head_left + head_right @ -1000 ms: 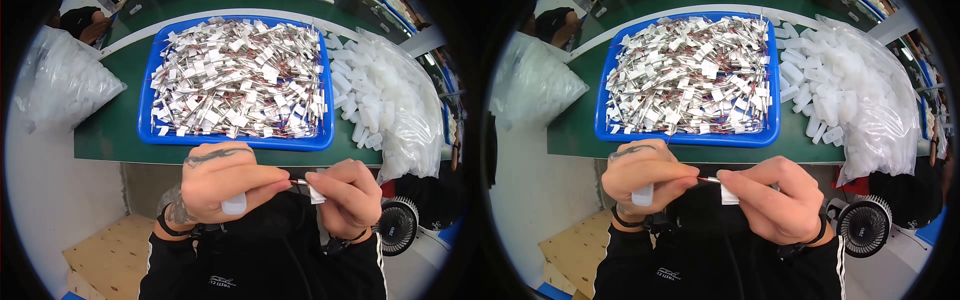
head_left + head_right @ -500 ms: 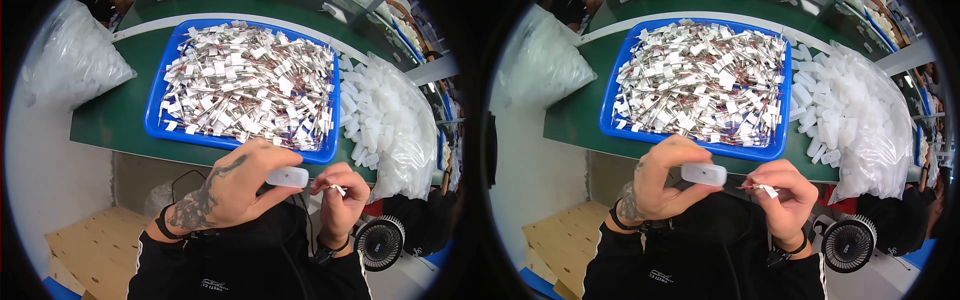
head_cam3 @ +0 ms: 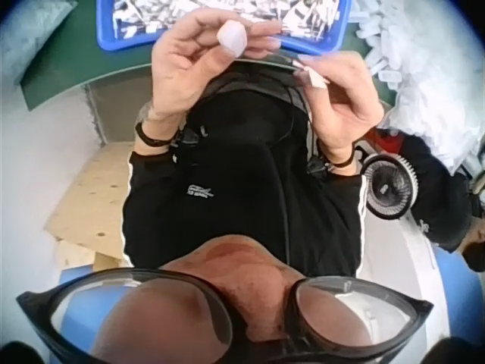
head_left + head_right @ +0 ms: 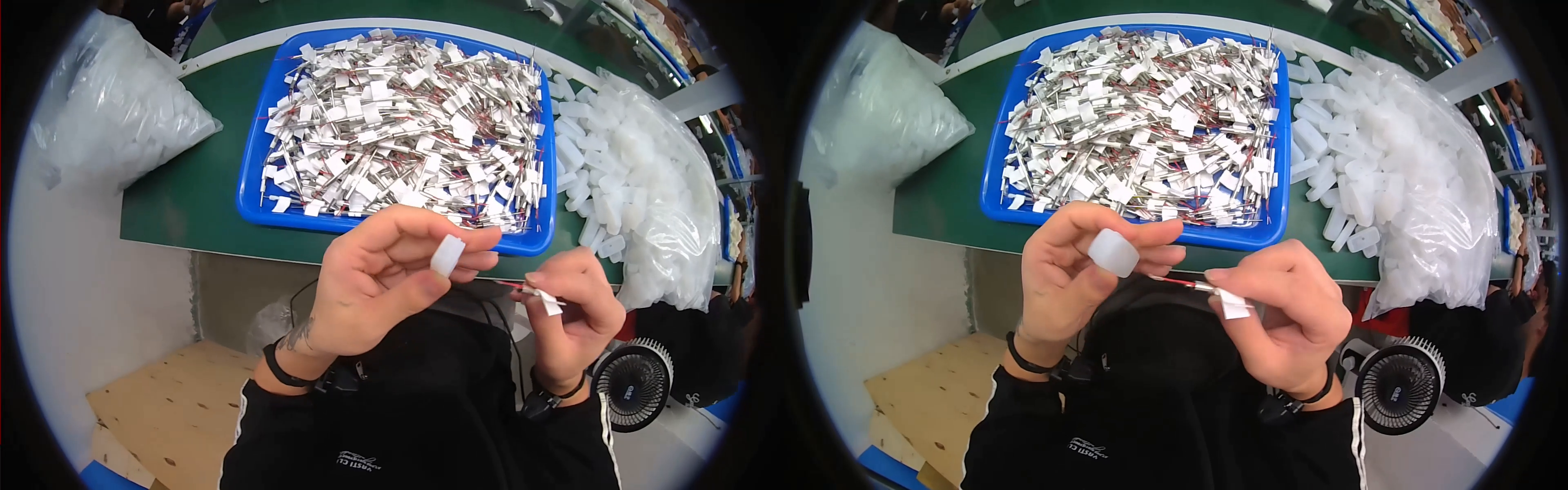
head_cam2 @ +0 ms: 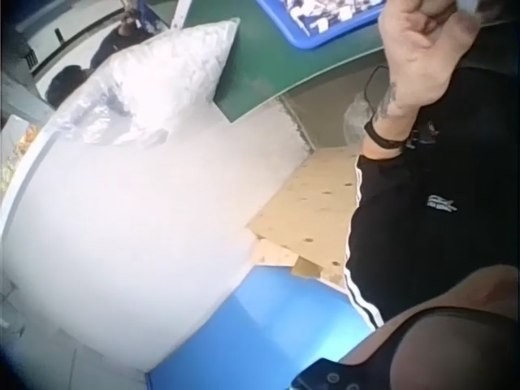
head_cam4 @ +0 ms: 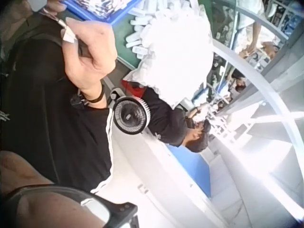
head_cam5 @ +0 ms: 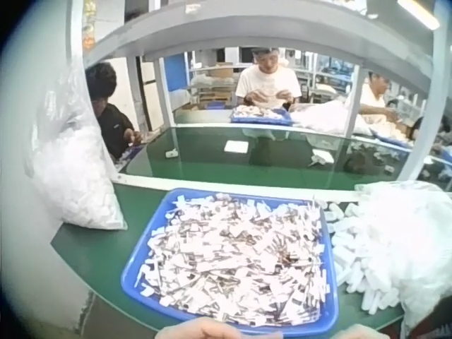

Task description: Assembling small electronic components by inserting wired connectors into white plastic caps.

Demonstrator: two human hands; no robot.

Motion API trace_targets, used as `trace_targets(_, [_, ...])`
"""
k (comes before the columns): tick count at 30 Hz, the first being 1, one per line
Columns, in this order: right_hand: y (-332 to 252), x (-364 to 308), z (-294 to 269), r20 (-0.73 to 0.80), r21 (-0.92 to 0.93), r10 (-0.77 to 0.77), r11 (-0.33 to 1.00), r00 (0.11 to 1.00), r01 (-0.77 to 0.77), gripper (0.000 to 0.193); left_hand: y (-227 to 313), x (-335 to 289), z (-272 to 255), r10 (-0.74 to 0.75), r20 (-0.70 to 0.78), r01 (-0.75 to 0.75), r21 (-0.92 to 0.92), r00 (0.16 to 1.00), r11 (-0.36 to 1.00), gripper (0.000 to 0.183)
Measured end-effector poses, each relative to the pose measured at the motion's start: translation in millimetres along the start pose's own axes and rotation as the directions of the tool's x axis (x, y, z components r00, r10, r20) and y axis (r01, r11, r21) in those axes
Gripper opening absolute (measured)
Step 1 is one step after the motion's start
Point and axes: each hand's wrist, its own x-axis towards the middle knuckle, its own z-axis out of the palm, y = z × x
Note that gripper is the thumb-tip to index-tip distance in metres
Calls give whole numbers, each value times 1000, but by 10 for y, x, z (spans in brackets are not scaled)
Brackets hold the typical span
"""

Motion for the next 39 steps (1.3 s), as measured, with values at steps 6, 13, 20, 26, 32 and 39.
trace_targets(6, [-48,80,14,182,-184,-111,972,977,145,25,-102,0,-120,47,218,-8,-179,975,984,33])
trace_targets(13, [-16,70,-8,179,-186,-125,970,976,158,27,-108,3,-125,53,213,-29,-115,976,993,33])
trace_targets(20, [-16,71,4,192,-204,-101,969,976,140,27,-98,-29,-122,43,189,-27,-85,981,996,31])
trace_targets(26, [-3,60,-7,185,-234,-87,963,979,130,27,-136,-15,-111,9,166,-21,69,986,997,34])
trace_targets(32, [-6,49,36,191,-221,-109,963,975,151,30,-180,24,-113,142,138,-178,298,980,938,34])
trace_targets(39, [-47,1,11,203,-275,-88,951,975,143,31,-135,23,-126,112,108,-147,405,988,902,32])
